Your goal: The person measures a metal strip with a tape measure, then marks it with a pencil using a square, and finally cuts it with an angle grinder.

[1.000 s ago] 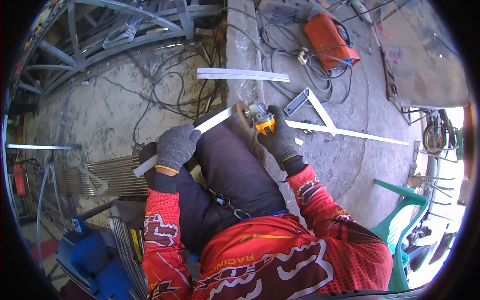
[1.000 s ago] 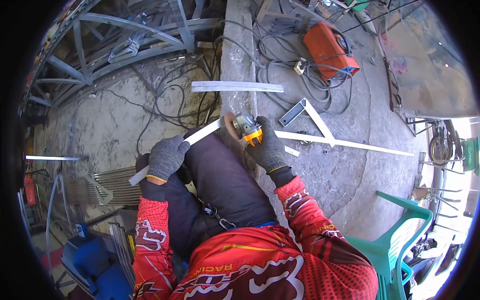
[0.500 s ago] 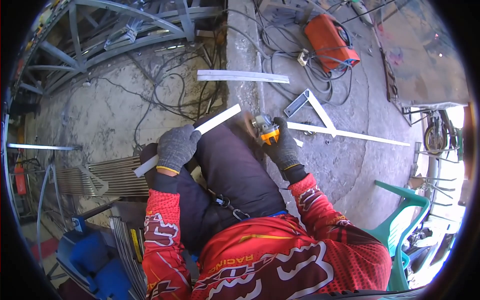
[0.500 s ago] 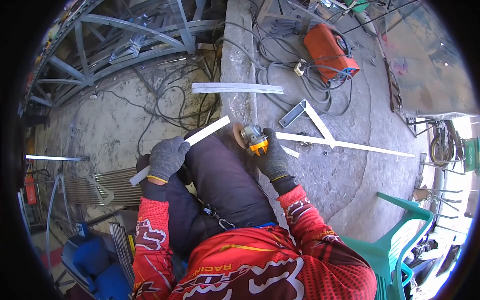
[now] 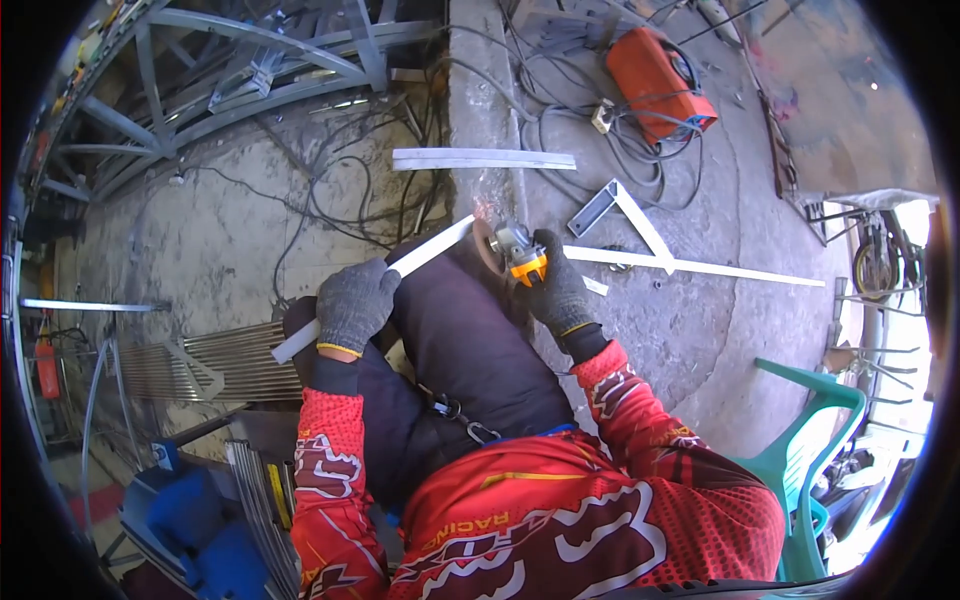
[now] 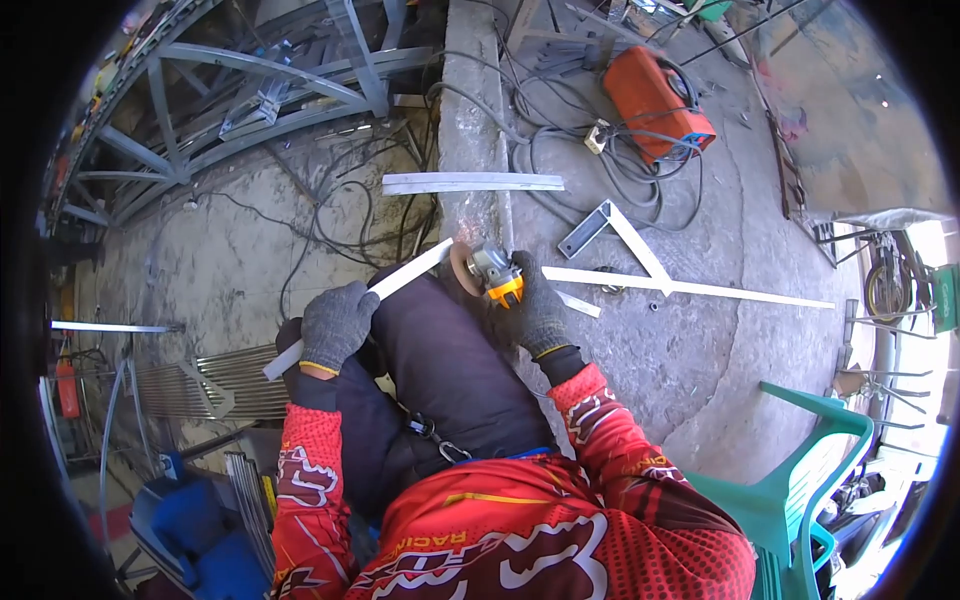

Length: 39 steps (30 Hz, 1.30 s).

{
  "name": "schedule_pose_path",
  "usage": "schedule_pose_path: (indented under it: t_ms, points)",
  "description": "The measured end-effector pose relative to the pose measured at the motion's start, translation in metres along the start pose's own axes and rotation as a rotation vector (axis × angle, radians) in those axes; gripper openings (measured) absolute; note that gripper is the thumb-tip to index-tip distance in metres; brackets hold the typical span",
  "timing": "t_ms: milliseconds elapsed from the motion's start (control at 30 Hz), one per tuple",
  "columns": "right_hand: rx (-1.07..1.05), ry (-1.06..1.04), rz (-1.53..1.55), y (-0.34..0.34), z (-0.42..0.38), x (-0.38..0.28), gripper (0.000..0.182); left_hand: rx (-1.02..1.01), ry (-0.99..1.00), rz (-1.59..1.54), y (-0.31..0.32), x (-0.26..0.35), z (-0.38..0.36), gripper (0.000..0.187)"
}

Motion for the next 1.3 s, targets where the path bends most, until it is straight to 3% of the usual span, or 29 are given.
schedule_pose_path:
  t_ms: [167, 233, 333, 500, 933, 1000, 1300]
  points:
    - [-0.012, 0.018, -0.003, -0.014, -0.013, 0.012, 0.084, -0.019, -0.019, -0.033, 0.000, 0.002, -0.001, 0.033]
    - [-0.163, 0.153, 0.316, -0.015, -0.013, 0.028, 0.090, -0.041, -0.004, -0.068, -0.002, 0.005, -0.005, 0.034]
    - [-0.304, 0.203, 0.438, -0.018, -0.005, 0.039, 0.095, -0.066, 0.058, -0.108, -0.003, 0.007, -0.008, 0.036]
    - [-0.326, 0.118, 0.289, -0.028, -0.001, 0.028, 0.098, -0.102, 0.099, -0.142, 0.000, 0.011, -0.011, 0.037]
    - [-0.335, 0.100, 0.230, -0.016, -0.003, 0.028, 0.098, -0.008, 0.125, -0.084, 0.002, 0.013, -0.014, 0.034]
    - [-0.350, 0.198, 0.251, -0.018, -0.007, 0.026, 0.098, 0.000, 0.128, -0.078, 0.004, 0.012, -0.014, 0.034]
    - [-0.352, 0.136, 0.254, -0.013, -0.003, 0.033, 0.098, -0.007, 0.147, -0.056, 0.001, 0.014, -0.013, 0.033]
Point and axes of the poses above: each hand's wrist, its own z-axis towards the middle knuckle, its own y-axis out of the palm, x = y × z, the point moved 6 cm from there along z, towards the middle knuckle, and after that the axes turned 13 degrees about y, right-handed, at the moved point
